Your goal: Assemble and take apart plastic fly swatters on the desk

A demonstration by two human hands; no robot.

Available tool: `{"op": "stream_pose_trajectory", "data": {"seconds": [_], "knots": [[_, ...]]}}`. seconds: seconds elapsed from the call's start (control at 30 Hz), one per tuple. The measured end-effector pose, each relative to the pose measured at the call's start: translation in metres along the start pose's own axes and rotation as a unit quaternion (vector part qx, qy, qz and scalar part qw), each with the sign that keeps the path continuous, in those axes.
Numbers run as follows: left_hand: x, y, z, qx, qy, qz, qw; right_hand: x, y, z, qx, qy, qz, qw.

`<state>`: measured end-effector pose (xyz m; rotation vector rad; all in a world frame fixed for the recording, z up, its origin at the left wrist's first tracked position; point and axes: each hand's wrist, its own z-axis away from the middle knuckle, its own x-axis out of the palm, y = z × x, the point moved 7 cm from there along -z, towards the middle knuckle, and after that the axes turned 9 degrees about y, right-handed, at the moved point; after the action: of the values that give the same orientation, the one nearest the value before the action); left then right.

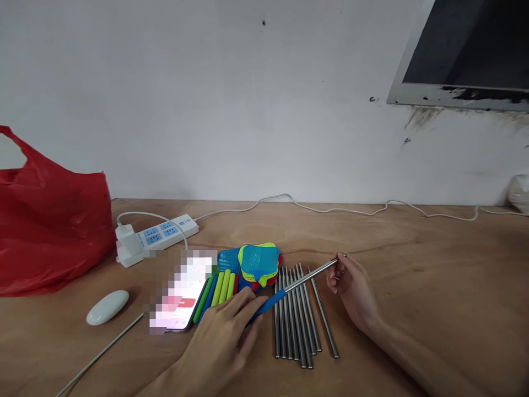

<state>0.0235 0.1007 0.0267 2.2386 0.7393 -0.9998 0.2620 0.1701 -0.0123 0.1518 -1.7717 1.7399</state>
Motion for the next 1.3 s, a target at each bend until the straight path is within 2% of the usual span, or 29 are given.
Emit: {"op": "stream_pose_trajectory", "data": {"seconds": [0.17,0.27,0.37,0.57,0.67,0.77,0.87,0.97,1.1,1.2,1.3], "knots": [[0.002,0.0,0.0,0.002,0.015,0.042,0.999,0.009,0.002,0.008,0.002,-0.054,0.032,0.998],[0.006,-0.002,0.001,-0.025,0.002,0.086,0.996,0.018,0.008,0.016,0.021,-0.117,0.067,0.991],[0.01,-0.003,0.003,-0.063,-0.017,0.133,0.989,0.02,0.011,0.017,0.023,-0.154,0.088,0.984],[0.017,0.001,0.002,-0.124,-0.042,0.219,0.967,0.017,0.008,0.016,0.025,-0.171,0.092,0.981],[0.017,0.004,0.0,-0.124,-0.037,0.227,0.965,0.021,0.01,0.025,0.029,-0.166,0.072,0.983],[0.013,0.008,-0.004,-0.107,-0.027,0.229,0.967,0.031,0.018,0.038,0.039,-0.188,0.072,0.979],[0.004,0.009,-0.007,-0.077,-0.015,0.177,0.981,0.035,0.019,0.042,0.026,-0.176,0.069,0.982],[-0.009,-0.002,-0.01,-0.054,0.04,0.043,0.997,0.025,0.015,0.034,0.02,-0.112,0.064,0.991],[-0.008,-0.017,-0.011,-0.023,0.05,-0.099,0.994,0.011,0.012,0.022,0.048,-0.048,0.087,0.994],[0.001,-0.02,-0.01,0.004,0.024,-0.129,0.991,0.01,0.016,0.02,0.074,-0.047,0.088,0.992],[0.002,-0.018,-0.01,0.002,0.015,-0.12,0.993,0.012,0.022,0.024,0.099,-0.059,0.088,0.989]]}}
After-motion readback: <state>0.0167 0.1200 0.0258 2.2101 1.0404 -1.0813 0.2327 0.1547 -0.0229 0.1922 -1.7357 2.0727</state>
